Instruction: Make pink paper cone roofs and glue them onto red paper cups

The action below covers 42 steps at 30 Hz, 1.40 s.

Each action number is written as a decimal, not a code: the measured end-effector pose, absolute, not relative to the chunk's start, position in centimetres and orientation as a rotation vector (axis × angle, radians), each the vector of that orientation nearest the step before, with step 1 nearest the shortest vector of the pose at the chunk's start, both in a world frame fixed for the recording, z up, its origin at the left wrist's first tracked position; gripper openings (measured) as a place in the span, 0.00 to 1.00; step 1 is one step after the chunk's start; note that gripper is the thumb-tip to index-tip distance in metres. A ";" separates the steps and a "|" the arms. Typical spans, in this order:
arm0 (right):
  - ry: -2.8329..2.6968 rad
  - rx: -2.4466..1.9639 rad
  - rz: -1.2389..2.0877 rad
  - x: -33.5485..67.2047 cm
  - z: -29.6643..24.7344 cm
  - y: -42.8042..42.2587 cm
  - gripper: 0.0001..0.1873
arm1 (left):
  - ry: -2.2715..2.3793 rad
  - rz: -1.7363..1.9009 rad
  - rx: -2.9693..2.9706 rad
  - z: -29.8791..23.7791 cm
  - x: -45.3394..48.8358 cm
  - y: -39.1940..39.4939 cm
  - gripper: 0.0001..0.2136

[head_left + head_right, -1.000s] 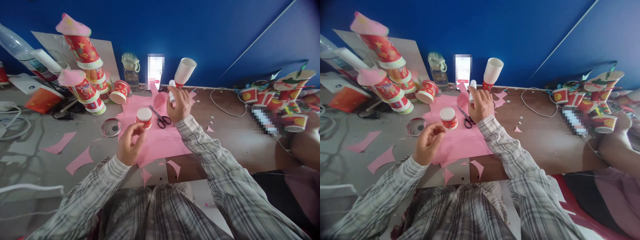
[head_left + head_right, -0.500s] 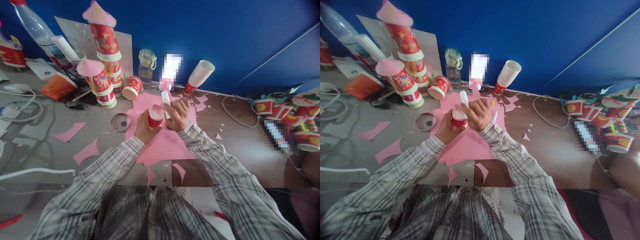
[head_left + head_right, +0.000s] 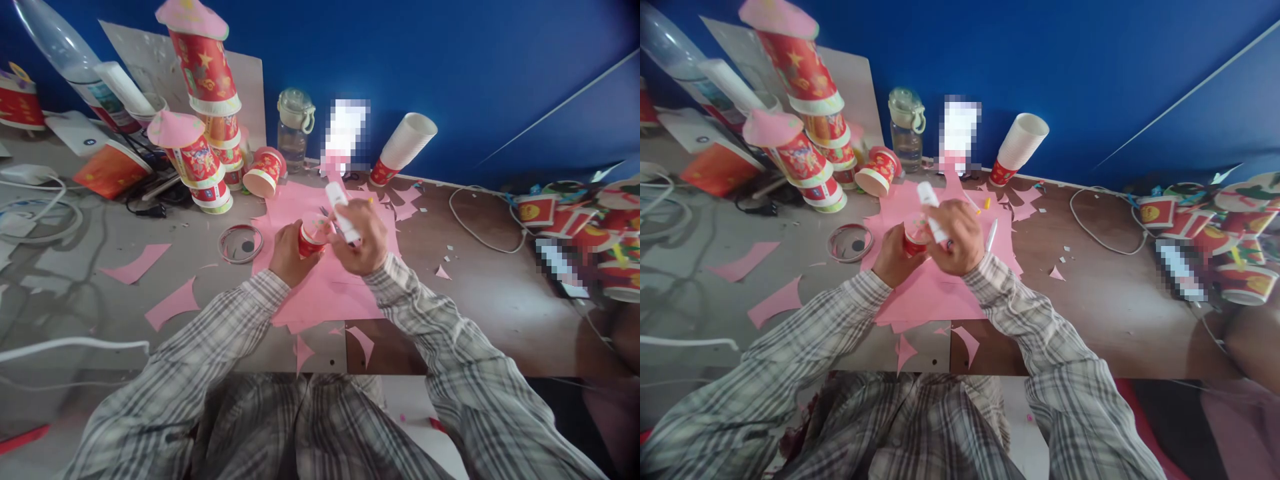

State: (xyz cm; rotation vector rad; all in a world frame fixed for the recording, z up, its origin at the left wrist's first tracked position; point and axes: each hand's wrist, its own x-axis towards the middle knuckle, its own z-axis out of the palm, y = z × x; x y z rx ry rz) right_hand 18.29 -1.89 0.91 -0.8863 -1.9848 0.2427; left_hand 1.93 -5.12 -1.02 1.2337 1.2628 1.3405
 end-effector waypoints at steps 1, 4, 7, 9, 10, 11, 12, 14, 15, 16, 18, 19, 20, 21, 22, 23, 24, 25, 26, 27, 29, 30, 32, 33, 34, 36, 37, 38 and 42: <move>-1.931 -0.895 0.258 18.3 0.9 -1.4 0.23 | 1.287 1.336 1.376 -1.2 1.9 -5.1 0.25; -1.831 -0.864 0.489 18.0 0.2 0.4 0.28 | 1.412 1.281 1.719 -1.7 1.9 -5.1 0.26; -1.762 -0.737 0.824 17.2 -1.2 1.5 0.31 | 1.535 1.189 1.878 -1.9 2.0 -5.1 0.25; -1.746 -0.668 0.966 16.7 -1.8 1.6 0.32 | 1.581 1.162 1.942 -2.0 2.0 -5.2 0.24; -1.758 -0.650 1.005 16.5 -1.9 1.4 0.33 | 1.591 1.162 1.965 -2.1 2.0 -5.3 0.23; -1.785 -0.637 1.031 16.5 -1.9 1.2 0.34 | 1.590 1.167 1.985 -2.2 1.9 -5.3 0.23; -1.824 -0.628 1.042 16.4 -1.7 1.0 0.35 | 1.582 1.172 2.003 -2.3 1.9 -5.3 0.23; -1.917 -0.620 1.015 16.4 -1.3 0.6 0.37 | 1.560 1.180 2.031 -2.5 1.8 -5.3 0.23; -1.963 -0.624 0.976 16.4 -1.1 0.4 0.37 | 1.548 1.182 2.044 -2.6 1.8 -5.3 0.22; -2.005 -0.629 0.923 16.4 -0.9 0.2 0.36 | 1.541 1.184 2.055 -2.7 1.8 -5.3 0.22; -2.071 -0.647 0.807 16.4 -0.6 -0.1 0.34 | 1.530 1.184 2.073 -2.8 1.8 -5.2 0.21; -2.098 -0.656 0.763 16.4 -0.4 -0.2 0.32 | 1.522 1.182 2.081 -2.8 1.8 -5.2 0.22; -2.120 -0.660 0.734 16.4 -0.3 -0.4 0.31 | 1.517 1.178 2.086 -2.7 1.8 -5.2 0.22; -2.134 -0.655 0.721 16.4 -0.1 -0.5 0.30 | 1.515 1.175 2.087 -2.7 1.8 -5.2 0.23; -2.138 -0.638 0.728 16.4 0.1 -0.6 0.30 | 1.518 1.172 2.086 -2.7 1.8 -5.2 0.23; -2.130 -0.615 0.752 16.4 0.3 -0.6 0.30 | 1.523 1.171 2.085 -2.6 1.8 -5.2 0.23; -2.106 -0.586 0.790 16.4 0.4 -0.6 0.31 | 1.529 1.167 2.086 -2.6 1.8 -5.2 0.23; -2.067 -0.562 0.840 16.4 0.5 -0.5 0.31 | 1.536 1.162 2.085 -2.6 1.8 -5.2 0.24; -2.010 -0.553 0.899 16.5 0.4 -0.3 0.32 | 1.541 1.155 2.082 -2.6 1.8 -5.2 0.24; -1.937 -0.565 0.962 16.6 0.3 -0.1 0.33 | 1.546 1.154 2.075 -2.6 1.8 -5.2 0.25; -1.759 -0.633 1.076 16.8 -0.3 0.4 0.33 | 1.555 1.160 2.051 -2.6 1.9 -5.3 0.28; -1.670 -0.664 1.128 16.9 -0.7 0.6 0.33 | 1.561 1.163 2.039 -2.6 1.9 -5.3 0.28; -1.533 -0.689 1.217 17.2 -1.6 0.6 0.34 | 1.573 1.159 2.027 -2.6 2.0 -5.3 0.28; -1.501 -0.688 1.251 17.3 -1.9 0.6 0.34 | 1.579 1.149 2.027 -2.5 2.0 -5.3 0.28; -1.496 -0.689 1.278 17.4 -2.1 0.4 0.35 | 1.584 1.138 2.028 -2.5 2.0 -5.3 0.28; -1.546 -0.718 1.293 17.5 -2.1 0.0 0.37 | 1.590 1.136 2.027 -2.3 2.0 -5.3 0.27; -1.588 -0.735 1.279 17.4 -2.0 -0.2 0.38 | 1.588 1.138 2.028 -2.3 2.0 -5.4 0.27; -1.636 -0.746 1.255 17.3 -1.8 -0.3 0.38 | 1.581 1.141 2.029 -2.3 2.0 -5.4 0.26; -1.808 -0.720 1.082 16.6 -0.8 -0.5 0.40 | 1.565 1.153 2.053 -2.6 2.0 -5.4 0.23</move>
